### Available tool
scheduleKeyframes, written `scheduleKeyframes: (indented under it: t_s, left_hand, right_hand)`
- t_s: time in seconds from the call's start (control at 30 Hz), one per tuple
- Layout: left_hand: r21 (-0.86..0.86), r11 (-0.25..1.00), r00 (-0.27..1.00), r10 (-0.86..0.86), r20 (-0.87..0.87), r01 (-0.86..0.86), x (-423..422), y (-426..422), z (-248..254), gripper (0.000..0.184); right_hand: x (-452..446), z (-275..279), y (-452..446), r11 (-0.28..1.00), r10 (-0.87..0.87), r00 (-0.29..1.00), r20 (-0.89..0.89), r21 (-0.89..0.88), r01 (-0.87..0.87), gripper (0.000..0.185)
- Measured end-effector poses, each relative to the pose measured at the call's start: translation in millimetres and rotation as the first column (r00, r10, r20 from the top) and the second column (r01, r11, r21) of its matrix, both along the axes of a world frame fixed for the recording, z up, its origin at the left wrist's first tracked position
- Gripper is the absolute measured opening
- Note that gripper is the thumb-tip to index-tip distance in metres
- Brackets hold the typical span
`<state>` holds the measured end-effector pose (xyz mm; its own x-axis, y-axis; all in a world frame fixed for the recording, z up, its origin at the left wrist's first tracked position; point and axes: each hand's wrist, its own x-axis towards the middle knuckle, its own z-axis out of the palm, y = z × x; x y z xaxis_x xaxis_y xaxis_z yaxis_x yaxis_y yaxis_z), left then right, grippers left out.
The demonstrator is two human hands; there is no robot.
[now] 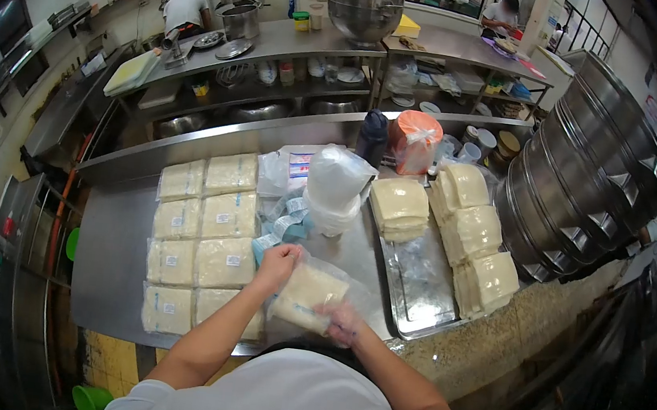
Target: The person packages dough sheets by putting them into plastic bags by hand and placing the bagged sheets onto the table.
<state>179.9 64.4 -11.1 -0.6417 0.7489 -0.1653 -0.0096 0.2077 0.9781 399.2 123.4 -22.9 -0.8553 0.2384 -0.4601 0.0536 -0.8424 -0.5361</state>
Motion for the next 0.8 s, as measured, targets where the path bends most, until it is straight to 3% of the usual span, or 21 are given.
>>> scheduleKeyframes:
  t_s: [0.03,0.07,0.1,0.13,0.2,0.27,0.37,0.47,0.6,0.67,0.8]
  left_hand:
    - [0.034,0.998,0.946,0.069,-0.317,-0.061,3,0,1,0.025]
    - [0.087,0.99,0.789,0.139,-0.599,-0.108,6,0,2,0.026]
    - [0.153,0.979,0.546,0.202,-0.813,-0.135,12,-1,11,0.027]
    - [0.065,0.997,0.652,0.082,-0.754,-0.051,23,-1,22,0.031]
    - [-0.085,0.986,0.803,-0.166,-0.572,0.144,58,-7,52,0.04]
    - [-0.368,0.865,0.803,-0.472,-0.363,0.342,95,-17,94,0.049]
    - [-0.357,0.884,0.645,-0.466,-0.606,0.303,129,-14,65,0.042]
    - [-0.394,0.842,0.607,-0.539,-0.584,0.368,126,-3,28,0.023]
    - [-0.33,0.837,0.595,-0.543,-0.592,0.436,129,-15,46,0.015]
    - [-0.307,0.85,0.609,-0.523,-0.596,0.429,132,-19,23,0.013]
    - [-0.296,0.841,0.689,-0.54,-0.483,0.452,134,-26,31,0.011]
  right_hand:
    - [-1,2,0,0.999,0.004,1.0,0.007,0.033,-0.004,0.051]
    - [-2,-22,5,0.995,-0.015,1.0,-0.008,0.102,0.016,0.05]
    - [-5,-61,14,0.985,-0.034,0.999,-0.022,0.17,0.037,0.048]
    - [-4,-84,18,0.97,-0.053,0.998,-0.034,0.235,0.06,0.046]
    - [-11,-69,22,0.986,-0.162,0.985,0.051,-0.016,0.163,0.044]
    - [-20,-48,25,0.953,-0.217,0.969,0.116,-0.192,0.236,0.043]
    - [-15,-77,25,0.974,-0.145,0.987,0.067,-0.168,0.154,0.041]
    - [-9,-125,20,0.993,-0.09,0.994,0.06,-0.073,0.094,0.04]
    - [10,-174,13,0.998,-0.065,0.994,0.084,0.02,0.064,0.04]
    - [7,-184,14,0.998,-0.05,0.995,0.081,0.03,0.048,0.04]
    - [-10,-179,25,1.0,0.005,0.999,0.047,0.014,-0.006,0.04]
